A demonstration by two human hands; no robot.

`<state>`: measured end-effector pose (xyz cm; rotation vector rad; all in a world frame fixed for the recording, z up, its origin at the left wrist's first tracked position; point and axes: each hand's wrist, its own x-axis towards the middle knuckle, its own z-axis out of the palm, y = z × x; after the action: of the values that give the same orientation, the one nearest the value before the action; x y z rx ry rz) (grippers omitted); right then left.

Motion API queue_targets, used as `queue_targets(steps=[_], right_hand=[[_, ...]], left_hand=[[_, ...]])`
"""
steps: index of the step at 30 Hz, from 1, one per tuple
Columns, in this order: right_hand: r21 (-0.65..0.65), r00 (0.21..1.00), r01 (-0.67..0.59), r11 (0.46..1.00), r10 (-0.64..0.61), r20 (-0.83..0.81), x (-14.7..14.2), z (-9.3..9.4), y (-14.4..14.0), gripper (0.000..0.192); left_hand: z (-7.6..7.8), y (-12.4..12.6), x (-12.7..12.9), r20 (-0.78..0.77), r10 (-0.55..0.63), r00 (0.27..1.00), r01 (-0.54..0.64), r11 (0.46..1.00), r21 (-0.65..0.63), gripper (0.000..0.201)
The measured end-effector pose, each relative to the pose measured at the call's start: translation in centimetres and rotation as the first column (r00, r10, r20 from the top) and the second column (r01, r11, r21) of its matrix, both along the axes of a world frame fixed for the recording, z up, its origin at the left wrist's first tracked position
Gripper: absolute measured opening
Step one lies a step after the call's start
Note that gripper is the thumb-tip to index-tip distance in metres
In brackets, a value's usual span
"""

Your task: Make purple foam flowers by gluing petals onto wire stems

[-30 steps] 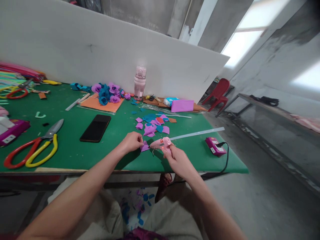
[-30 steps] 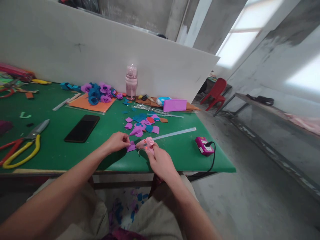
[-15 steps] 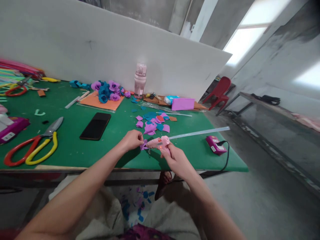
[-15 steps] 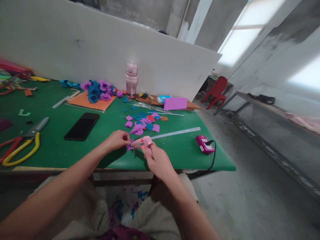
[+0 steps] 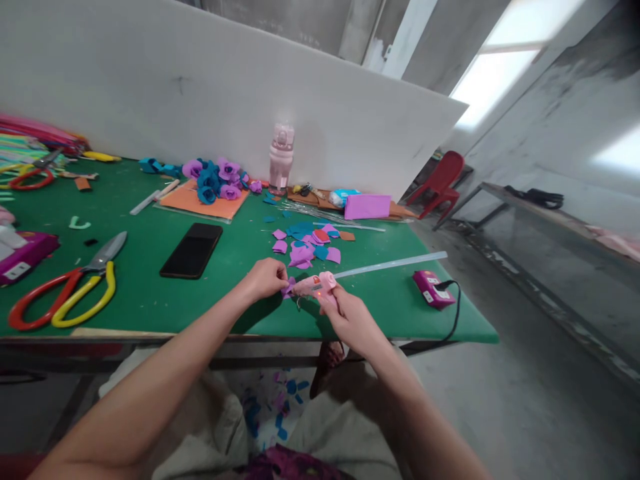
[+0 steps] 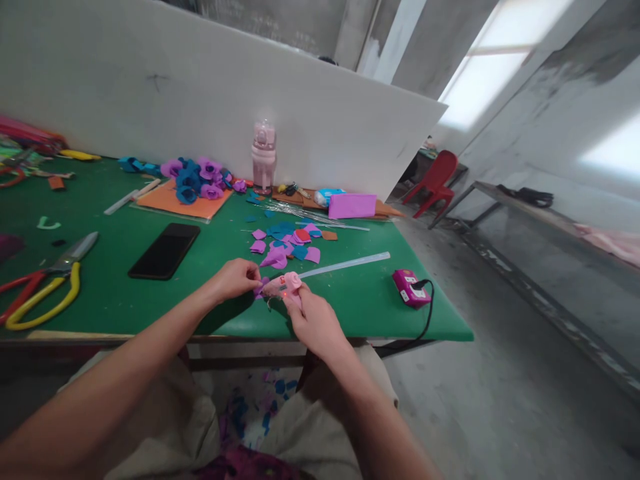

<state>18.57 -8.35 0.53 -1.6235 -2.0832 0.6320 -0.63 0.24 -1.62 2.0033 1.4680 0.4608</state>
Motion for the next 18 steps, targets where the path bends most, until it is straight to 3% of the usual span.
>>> queue_targets(steps=[9,13,18], right_hand=[[-0.007,0.998,0.051,0.999,-0.052,-0.034,0.8,0.1,0.0,0.026],[-0.046,0.98,0.063,0.997,-0.071,-0.185,1.5,0.2,0.0,0.028],[-0.249,0.885,0.045,0.968,-0.154,-0.439,2.6,0.3,0.2,0.034]], left_hand=[[-0.1,0.1,0.0,-0.014,-0.008,1.0,0.008,1.0,0.014,0.007],[-0.2,0.2,-0.1,-0.005,-0.01,1.0,0.01,1.0,0.012,0.007],[-1.0,0.6,-0.2,0.105,0.003,0.994,0.0,1.0,-0.031,0.006]])
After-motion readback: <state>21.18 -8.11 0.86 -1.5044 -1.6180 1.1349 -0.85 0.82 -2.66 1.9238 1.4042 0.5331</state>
